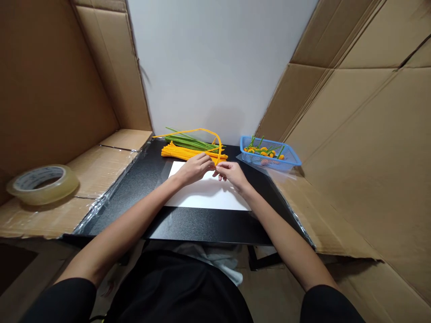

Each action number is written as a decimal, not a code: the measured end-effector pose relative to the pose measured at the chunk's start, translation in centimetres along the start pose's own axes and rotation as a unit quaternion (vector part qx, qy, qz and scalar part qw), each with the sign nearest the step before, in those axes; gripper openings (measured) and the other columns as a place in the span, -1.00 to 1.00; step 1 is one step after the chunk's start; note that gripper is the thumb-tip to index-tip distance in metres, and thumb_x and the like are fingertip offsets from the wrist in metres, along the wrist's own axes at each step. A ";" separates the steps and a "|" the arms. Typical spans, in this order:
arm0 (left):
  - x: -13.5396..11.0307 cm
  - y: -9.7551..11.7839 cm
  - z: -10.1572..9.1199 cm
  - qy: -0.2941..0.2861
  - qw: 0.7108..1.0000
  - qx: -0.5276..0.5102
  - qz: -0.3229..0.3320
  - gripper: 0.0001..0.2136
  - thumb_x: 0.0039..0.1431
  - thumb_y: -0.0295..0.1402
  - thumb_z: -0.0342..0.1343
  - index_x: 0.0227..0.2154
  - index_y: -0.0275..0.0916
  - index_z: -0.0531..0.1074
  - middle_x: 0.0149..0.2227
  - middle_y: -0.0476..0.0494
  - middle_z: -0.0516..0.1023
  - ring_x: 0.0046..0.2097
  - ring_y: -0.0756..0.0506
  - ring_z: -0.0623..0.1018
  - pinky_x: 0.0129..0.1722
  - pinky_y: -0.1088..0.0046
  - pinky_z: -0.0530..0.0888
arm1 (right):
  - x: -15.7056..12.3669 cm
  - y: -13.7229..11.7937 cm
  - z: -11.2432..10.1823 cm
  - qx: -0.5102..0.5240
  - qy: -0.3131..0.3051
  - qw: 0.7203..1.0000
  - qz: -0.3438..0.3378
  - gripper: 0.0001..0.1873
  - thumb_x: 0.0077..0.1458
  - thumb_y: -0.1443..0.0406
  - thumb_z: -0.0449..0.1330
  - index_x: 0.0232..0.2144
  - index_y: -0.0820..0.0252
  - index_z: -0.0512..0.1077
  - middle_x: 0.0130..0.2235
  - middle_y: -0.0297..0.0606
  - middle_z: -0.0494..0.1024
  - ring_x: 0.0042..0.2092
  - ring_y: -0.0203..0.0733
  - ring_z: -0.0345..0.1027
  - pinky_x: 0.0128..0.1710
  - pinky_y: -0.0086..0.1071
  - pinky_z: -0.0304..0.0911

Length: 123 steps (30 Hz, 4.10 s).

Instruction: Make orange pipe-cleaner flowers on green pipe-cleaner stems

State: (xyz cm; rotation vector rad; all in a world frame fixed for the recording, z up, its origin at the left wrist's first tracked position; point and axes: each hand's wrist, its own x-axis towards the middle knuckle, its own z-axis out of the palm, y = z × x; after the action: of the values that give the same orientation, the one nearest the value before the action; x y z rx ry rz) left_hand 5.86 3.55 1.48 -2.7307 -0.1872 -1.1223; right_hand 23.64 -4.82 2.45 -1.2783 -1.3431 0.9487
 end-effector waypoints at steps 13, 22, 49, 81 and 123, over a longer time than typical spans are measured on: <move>-0.5 0.2 1.1 0.023 0.989 -0.044 -0.142 -0.89 0.35 -0.40 0.05 -0.30 -0.26 0.42 -0.29 -0.16 0.56 -0.23 -0.13 0.46 -0.21 0.33 0.42 | 0.0 0.8 0.5 -0.033 0.065 0.994 -0.075 -0.59 -0.14 0.04 0.42 -0.36 0.25 0.59 -0.38 -0.15 0.66 -0.44 -0.14 0.55 -0.52 -0.40 0.31; -0.5 -0.1 0.7 0.032 0.995 -0.021 -0.095 -0.90 0.37 -0.39 0.04 -0.22 -0.28 0.43 -0.22 -0.20 0.57 -0.16 -0.15 0.50 -0.15 0.32 0.43 | 0.6 1.5 0.7 0.054 0.065 0.994 -0.065 -0.55 -0.25 0.06 0.48 -0.32 0.15 0.52 -0.36 -0.28 0.63 -0.41 -0.15 0.56 -0.46 -0.40 0.35; 0.6 1.9 0.5 0.229 0.957 0.022 -0.176 -0.82 0.38 -0.33 0.04 -0.34 -0.24 0.43 -0.38 -0.14 0.56 -0.31 -0.09 0.47 -0.27 0.40 0.39 | -0.8 -0.2 2.4 0.086 0.113 0.982 -0.122 -0.64 -0.21 0.12 0.50 -0.44 0.17 0.50 -0.43 -0.33 0.60 -0.38 -0.22 0.49 -0.32 -0.33 0.43; 1.3 3.5 0.4 0.307 0.921 -0.105 -0.214 -0.88 0.26 -0.31 0.22 -0.36 -0.24 0.51 -0.41 -0.07 0.63 -0.41 -0.01 0.57 -0.34 0.48 0.49 | -2.1 -0.8 2.7 -0.138 0.172 0.925 -0.310 -0.69 0.18 0.32 0.23 -0.04 0.04 0.61 -0.08 -0.24 0.69 -0.09 -0.11 0.59 -0.08 -0.28 0.50; 2.4 3.6 0.8 0.233 0.716 -0.524 -0.398 -0.72 0.04 -0.12 0.32 -0.36 -0.27 0.55 -0.49 -0.04 0.54 -0.47 0.02 0.45 -0.42 0.49 0.42 | -1.1 -0.5 2.1 0.043 0.192 0.965 -0.173 -0.48 -0.17 0.12 0.49 -0.35 0.09 0.24 -0.40 -0.32 0.64 -0.31 -0.09 0.62 -0.18 -0.20 0.53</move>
State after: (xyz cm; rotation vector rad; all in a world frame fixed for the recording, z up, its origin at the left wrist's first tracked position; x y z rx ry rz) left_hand 8.79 0.29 2.16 -3.0659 -0.9899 -2.8646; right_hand 21.43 -5.76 2.37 -1.0505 -1.1539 0.4785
